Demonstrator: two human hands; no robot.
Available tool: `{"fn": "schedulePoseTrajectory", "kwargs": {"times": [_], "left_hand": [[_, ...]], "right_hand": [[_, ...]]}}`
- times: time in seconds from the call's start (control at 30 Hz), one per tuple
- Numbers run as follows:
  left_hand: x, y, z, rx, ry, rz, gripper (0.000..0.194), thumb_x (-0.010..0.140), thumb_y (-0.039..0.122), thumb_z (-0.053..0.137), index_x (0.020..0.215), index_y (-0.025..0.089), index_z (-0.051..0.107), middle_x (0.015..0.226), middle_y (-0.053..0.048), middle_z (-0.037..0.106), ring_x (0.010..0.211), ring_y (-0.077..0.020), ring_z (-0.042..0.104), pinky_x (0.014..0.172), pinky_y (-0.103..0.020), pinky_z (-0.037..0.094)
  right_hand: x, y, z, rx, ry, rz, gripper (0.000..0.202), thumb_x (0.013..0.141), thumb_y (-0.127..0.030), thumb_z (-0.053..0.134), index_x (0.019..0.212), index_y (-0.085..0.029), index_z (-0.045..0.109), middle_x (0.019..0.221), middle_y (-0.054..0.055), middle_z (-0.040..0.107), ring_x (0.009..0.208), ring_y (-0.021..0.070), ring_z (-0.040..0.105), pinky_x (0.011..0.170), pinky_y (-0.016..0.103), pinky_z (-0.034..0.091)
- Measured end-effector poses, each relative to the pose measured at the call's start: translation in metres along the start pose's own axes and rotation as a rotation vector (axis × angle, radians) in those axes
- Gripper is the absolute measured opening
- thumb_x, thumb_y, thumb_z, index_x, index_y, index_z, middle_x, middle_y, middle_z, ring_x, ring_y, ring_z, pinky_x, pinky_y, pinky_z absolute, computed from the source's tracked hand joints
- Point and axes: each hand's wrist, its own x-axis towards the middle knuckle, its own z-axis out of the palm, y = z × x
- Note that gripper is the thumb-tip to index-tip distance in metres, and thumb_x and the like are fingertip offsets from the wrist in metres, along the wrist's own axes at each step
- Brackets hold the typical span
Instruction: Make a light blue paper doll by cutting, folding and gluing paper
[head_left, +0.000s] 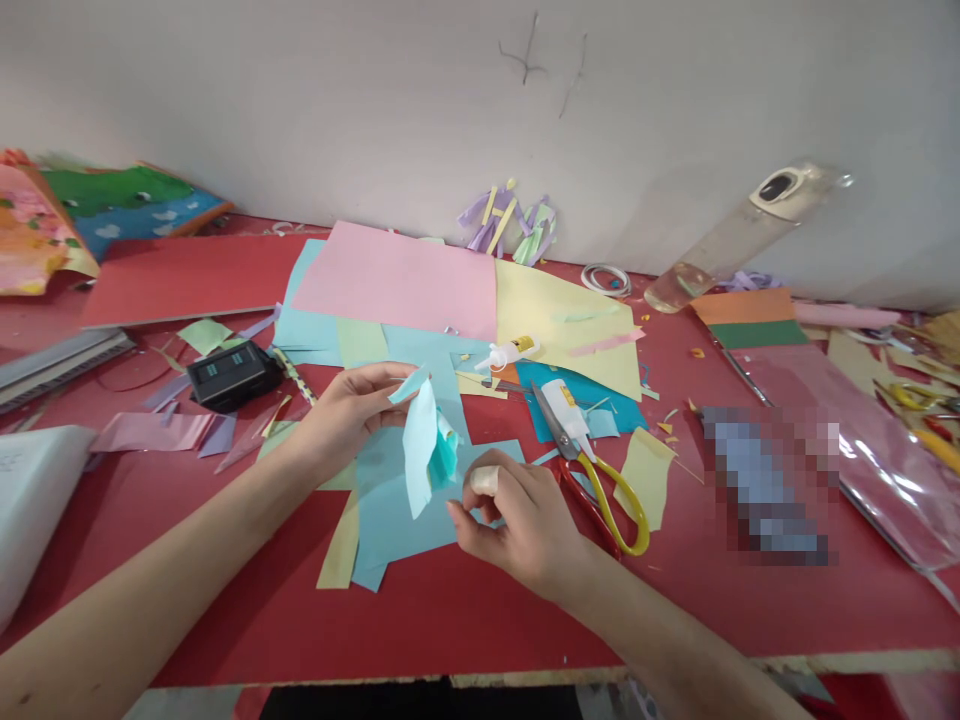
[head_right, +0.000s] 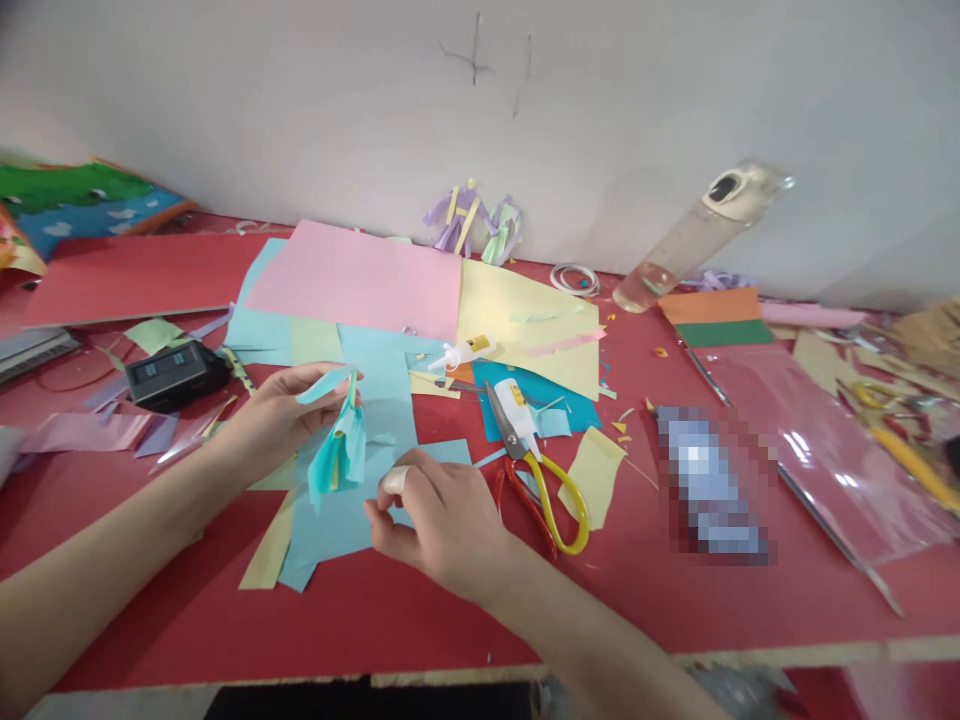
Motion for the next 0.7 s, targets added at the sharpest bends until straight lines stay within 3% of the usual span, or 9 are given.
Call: {"fn": "schedulePoseTrajectory", "kwargs": {"times": [0.13,0.4,0.53,0.7], "left_hand": [[0.001,-0.0001,0.0001,0.011,0.007,-0.003,0.006,0.082,0.025,0.074,0.086,0.022,0.078,0.077,0.002,0.069,0.069,-0.0078,0.061,0.065,-0.015,0.051],[-0.0008,-0.0009,-0.0034,0.028,0.009,-0.006,0.008,0.082,0.025,0.074,0.089,0.024,0.077,0.08,0.002,0.07,0.073,-0.0088,0.062,0.068,-0.016,0.051],[-0.0004,0.0005,-0.0022,0.026,0.004,-0.002,0.008,0.083,0.025,0.072,0.088,0.022,0.077,0.08,0.001,0.07,0.07,-0.0099,0.062,0.067,-0.018,0.051],[-0.0001,0.003,0.0008,0.038,0.019,-0.013,0.009,0.081,0.027,0.073,0.087,0.021,0.076,0.077,-0.001,0.07,0.067,-0.0118,0.061,0.066,-0.022,0.051]], "right_hand": [[-0.0002,0.0017,0.0,-0.017,-0.01,-0.028,0.014,0.095,-0.027,0.058,0.088,-0.021,0.048,0.073,0.0,0.065,0.05,0.0066,0.054,0.047,0.018,0.039],[0.0009,0.0021,-0.0014,-0.083,0.01,-0.09,0.001,0.095,-0.018,0.057,0.094,-0.019,0.058,0.078,0.003,0.074,0.067,0.0113,0.07,0.056,0.02,0.049],[-0.0011,0.0043,0.0001,-0.081,0.011,-0.13,0.012,0.095,-0.011,0.052,0.101,-0.018,0.059,0.081,0.005,0.075,0.07,0.0133,0.071,0.057,0.022,0.051],[-0.003,0.0055,0.0014,-0.06,-0.07,-0.073,0.02,0.095,-0.007,0.044,0.1,-0.018,0.06,0.088,0.006,0.076,0.066,0.013,0.071,0.05,0.022,0.049]]}}
